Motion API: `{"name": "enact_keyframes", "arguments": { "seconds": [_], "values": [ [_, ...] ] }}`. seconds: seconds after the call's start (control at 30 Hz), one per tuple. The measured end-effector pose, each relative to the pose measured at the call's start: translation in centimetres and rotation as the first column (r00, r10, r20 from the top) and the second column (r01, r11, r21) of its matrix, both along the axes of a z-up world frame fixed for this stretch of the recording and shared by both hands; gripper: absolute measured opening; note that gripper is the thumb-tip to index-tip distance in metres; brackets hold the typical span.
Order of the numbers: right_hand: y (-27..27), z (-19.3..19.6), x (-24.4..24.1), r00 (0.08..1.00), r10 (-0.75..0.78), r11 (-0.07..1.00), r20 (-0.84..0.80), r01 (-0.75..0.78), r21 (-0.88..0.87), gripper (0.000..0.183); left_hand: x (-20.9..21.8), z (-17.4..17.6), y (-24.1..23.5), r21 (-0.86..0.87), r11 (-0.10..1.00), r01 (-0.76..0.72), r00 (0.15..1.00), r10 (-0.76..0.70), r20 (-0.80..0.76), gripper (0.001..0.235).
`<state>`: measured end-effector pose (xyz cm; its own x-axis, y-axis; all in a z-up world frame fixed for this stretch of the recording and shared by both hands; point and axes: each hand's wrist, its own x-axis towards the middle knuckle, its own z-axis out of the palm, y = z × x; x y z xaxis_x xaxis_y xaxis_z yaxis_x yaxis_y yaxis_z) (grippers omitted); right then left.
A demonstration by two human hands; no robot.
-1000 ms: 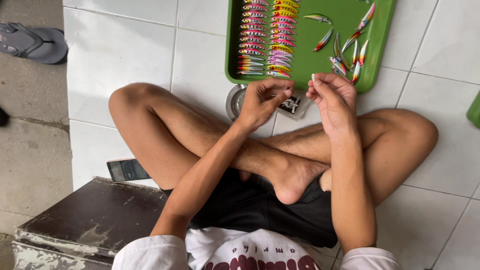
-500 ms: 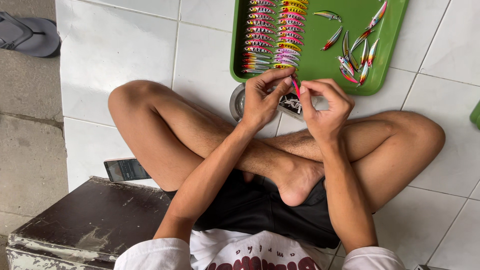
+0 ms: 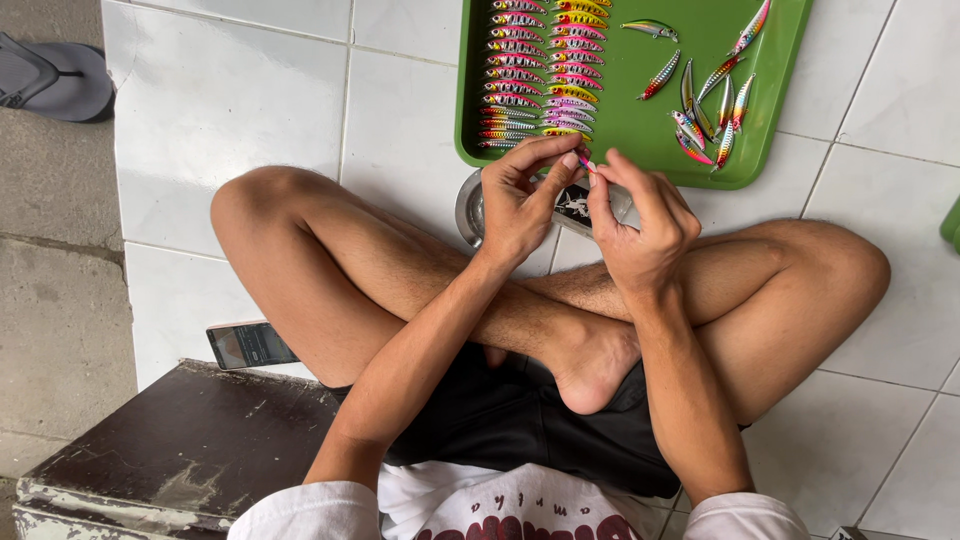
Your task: The person sits cross-legged on the floor and attaches small metal hooks to colorful fishing lures. They pick up a lure, insert a hook into a small container, and then attach it to the lure before placing it back on a green tray.
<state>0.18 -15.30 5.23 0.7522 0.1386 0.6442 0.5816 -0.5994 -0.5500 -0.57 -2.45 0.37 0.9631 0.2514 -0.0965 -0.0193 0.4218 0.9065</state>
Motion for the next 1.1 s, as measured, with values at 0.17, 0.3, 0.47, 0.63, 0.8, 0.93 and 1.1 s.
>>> {"name": "enact_keyframes", "arguments": {
  "seconds": [0.17, 0.3, 0.47, 0.63, 0.8, 0.93, 1.1],
  "values": [
    [0.19, 0.42, -0.2, 0.999, -0.034, 0.999, 0.011, 0.034, -0.014, 0.035, -0.05, 0.46, -0.13, -0.008, 1.0, 0.0, 1.0, 0.0, 0.011, 0.02],
    [0.14, 0.34, -0.17, 0.999, -0.05, 0.998, 0.015, 0.051, -0.034, 0.038, -0.24, 0.5, -0.14, -0.008, 1.0, 0.001, 1.0, -0.001, 0.004, 0.019],
    [0.21, 0.17, -0.08, 0.998, -0.052, 0.997, 0.039, 0.054, -0.053, 0.038, -0.22, 0.84, -0.09, 0.025, 1.0, 0.0, 1.0, 0.0, 0.007, 0.019],
    [0.33, 0.21, -0.05, 0.998, -0.056, 0.998, 0.033, 0.057, -0.035, 0.038, -0.22, 0.67, -0.19, 0.038, 0.999, -0.005, 1.0, 0.005, 0.005, 0.019],
    [0.33, 0.25, -0.06, 0.998, -0.062, 0.997, 0.03, 0.063, -0.043, 0.037, -0.28, 0.65, -0.23, 0.062, 0.998, -0.026, 1.0, 0.025, 0.017, 0.018],
    [0.24, 0.09, 0.01, 0.998, -0.055, 0.997, 0.035, 0.057, -0.053, 0.037, -0.3, 0.8, -0.19, 0.075, 0.997, -0.025, 1.0, 0.024, 0.017, 0.018],
    [0.16, 0.13, 0.06, 0.999, -0.041, 0.998, 0.027, 0.043, -0.047, 0.036, -0.31, 0.94, -0.08, 0.09, 0.996, -0.019, 1.0, 0.018, 0.019, 0.017]
  ]
}}
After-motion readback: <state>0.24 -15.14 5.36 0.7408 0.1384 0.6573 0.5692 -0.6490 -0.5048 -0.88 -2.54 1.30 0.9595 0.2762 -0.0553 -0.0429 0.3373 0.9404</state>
